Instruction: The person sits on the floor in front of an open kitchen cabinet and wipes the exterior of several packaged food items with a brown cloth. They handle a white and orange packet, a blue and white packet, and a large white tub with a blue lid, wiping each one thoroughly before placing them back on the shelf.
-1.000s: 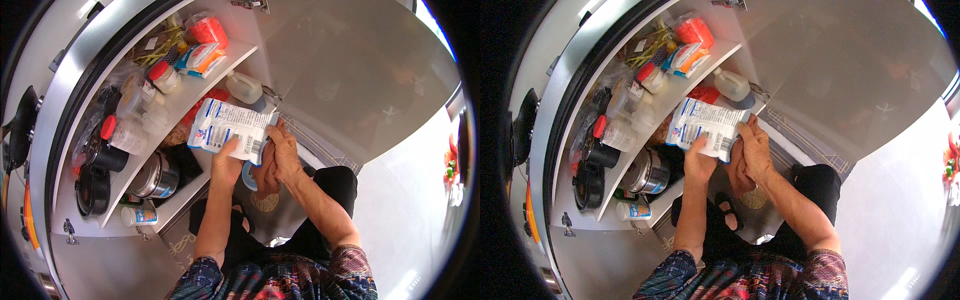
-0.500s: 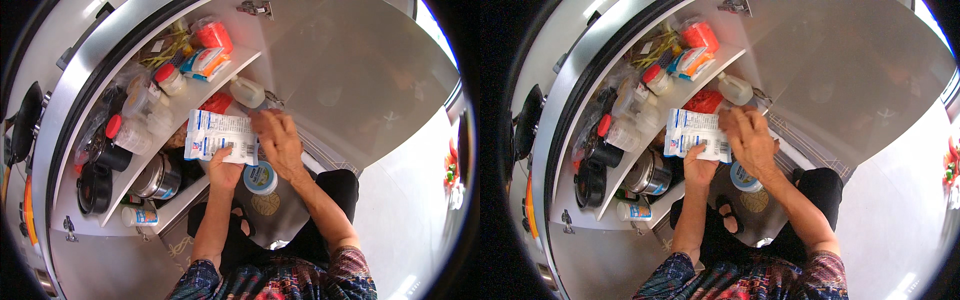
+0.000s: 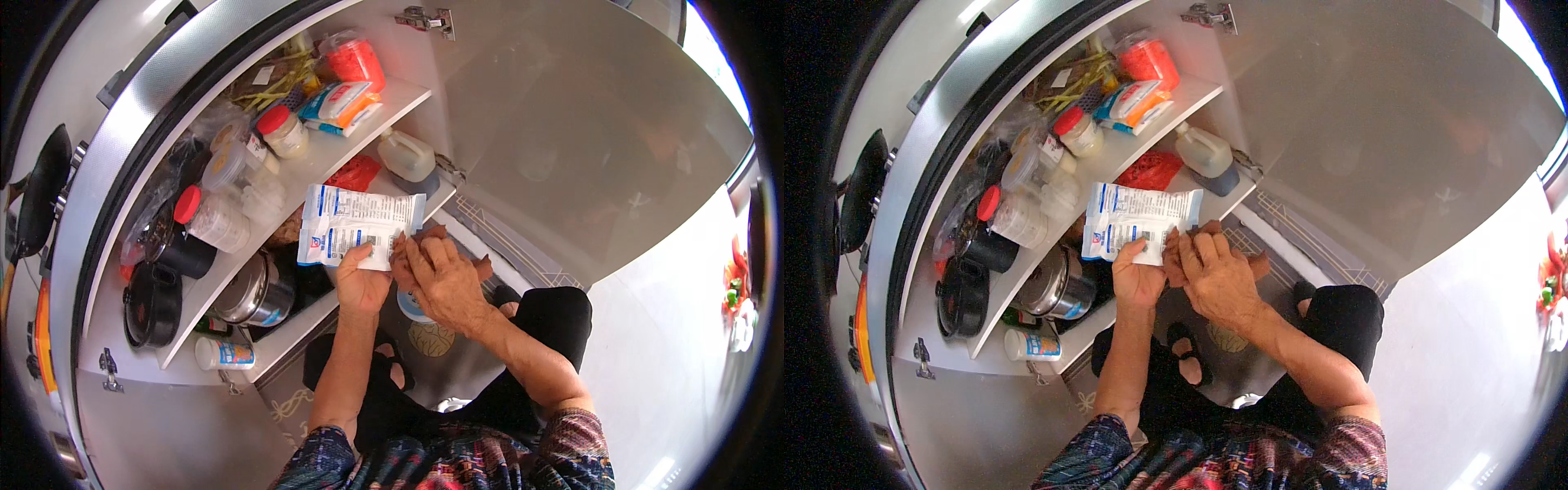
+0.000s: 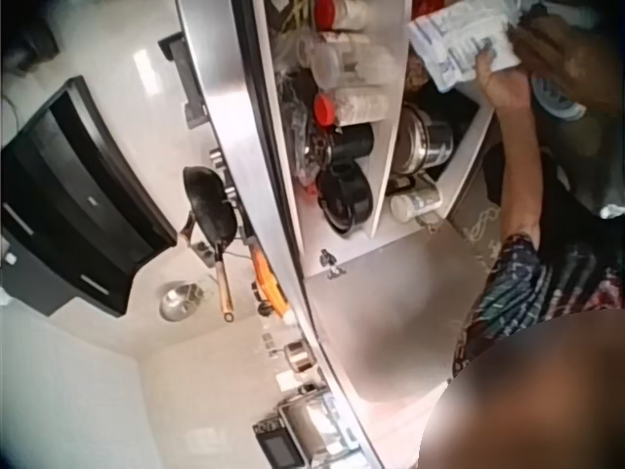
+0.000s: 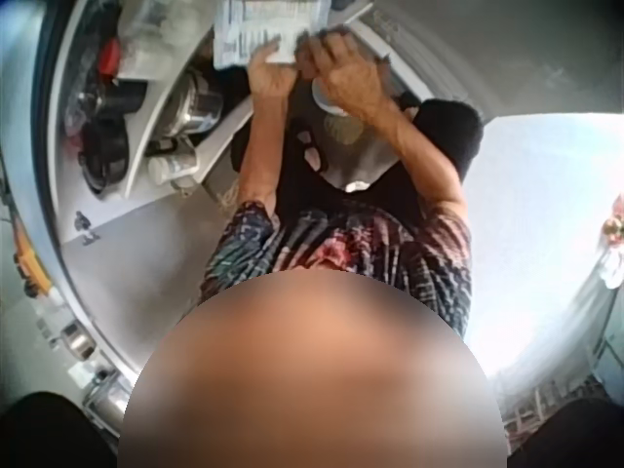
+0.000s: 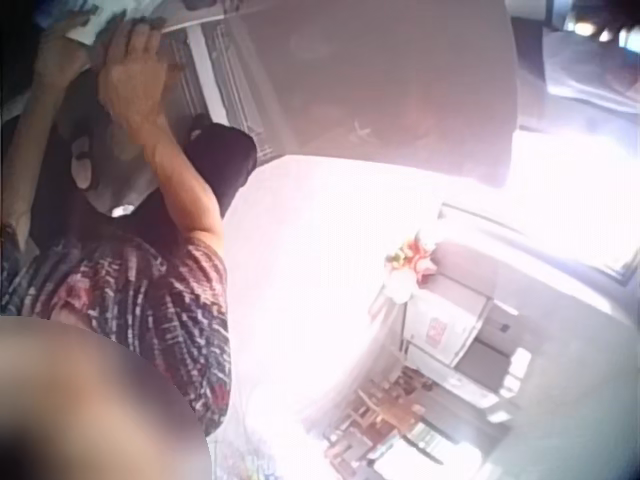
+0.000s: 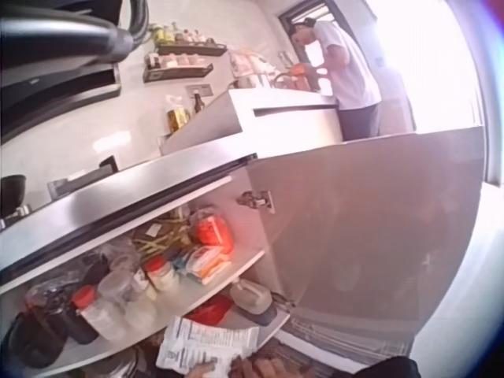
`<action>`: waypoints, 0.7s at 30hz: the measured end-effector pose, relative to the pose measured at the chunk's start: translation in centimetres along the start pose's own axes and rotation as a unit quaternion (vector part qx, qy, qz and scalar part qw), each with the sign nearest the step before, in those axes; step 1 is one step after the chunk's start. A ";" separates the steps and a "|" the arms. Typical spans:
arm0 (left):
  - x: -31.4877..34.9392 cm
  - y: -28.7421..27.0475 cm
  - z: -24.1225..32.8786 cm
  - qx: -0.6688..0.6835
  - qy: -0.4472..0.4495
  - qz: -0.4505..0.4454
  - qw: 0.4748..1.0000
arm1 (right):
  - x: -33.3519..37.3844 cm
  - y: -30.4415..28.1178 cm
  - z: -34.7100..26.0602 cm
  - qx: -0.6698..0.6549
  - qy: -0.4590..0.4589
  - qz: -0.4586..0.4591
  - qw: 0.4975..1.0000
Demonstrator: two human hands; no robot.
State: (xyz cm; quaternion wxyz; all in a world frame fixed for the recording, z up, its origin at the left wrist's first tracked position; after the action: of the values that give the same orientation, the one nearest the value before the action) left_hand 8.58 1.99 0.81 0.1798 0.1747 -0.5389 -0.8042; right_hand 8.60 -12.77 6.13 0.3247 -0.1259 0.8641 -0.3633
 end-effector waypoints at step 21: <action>4.9 -2.7 -6.6 -0.126 -0.225 0.005 0.966 | -3.9 -2.8 6.4 -0.328 0.189 0.227 0.897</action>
State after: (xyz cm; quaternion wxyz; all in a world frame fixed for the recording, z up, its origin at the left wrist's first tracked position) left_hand 7.17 -4.68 -4.48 0.0782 -0.0375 -0.4602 -0.8836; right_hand 15.67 -16.46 6.53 0.1693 0.0459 0.9845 0.0072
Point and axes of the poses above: each hand's wrist, its own x-axis away from the middle knuckle, its own y-axis out of the palm, z = x × y, the point moved 6 cm from there along -x, towards the middle knuckle, and after that the axes turned 15 degrees about y, right-handed, at the moved point
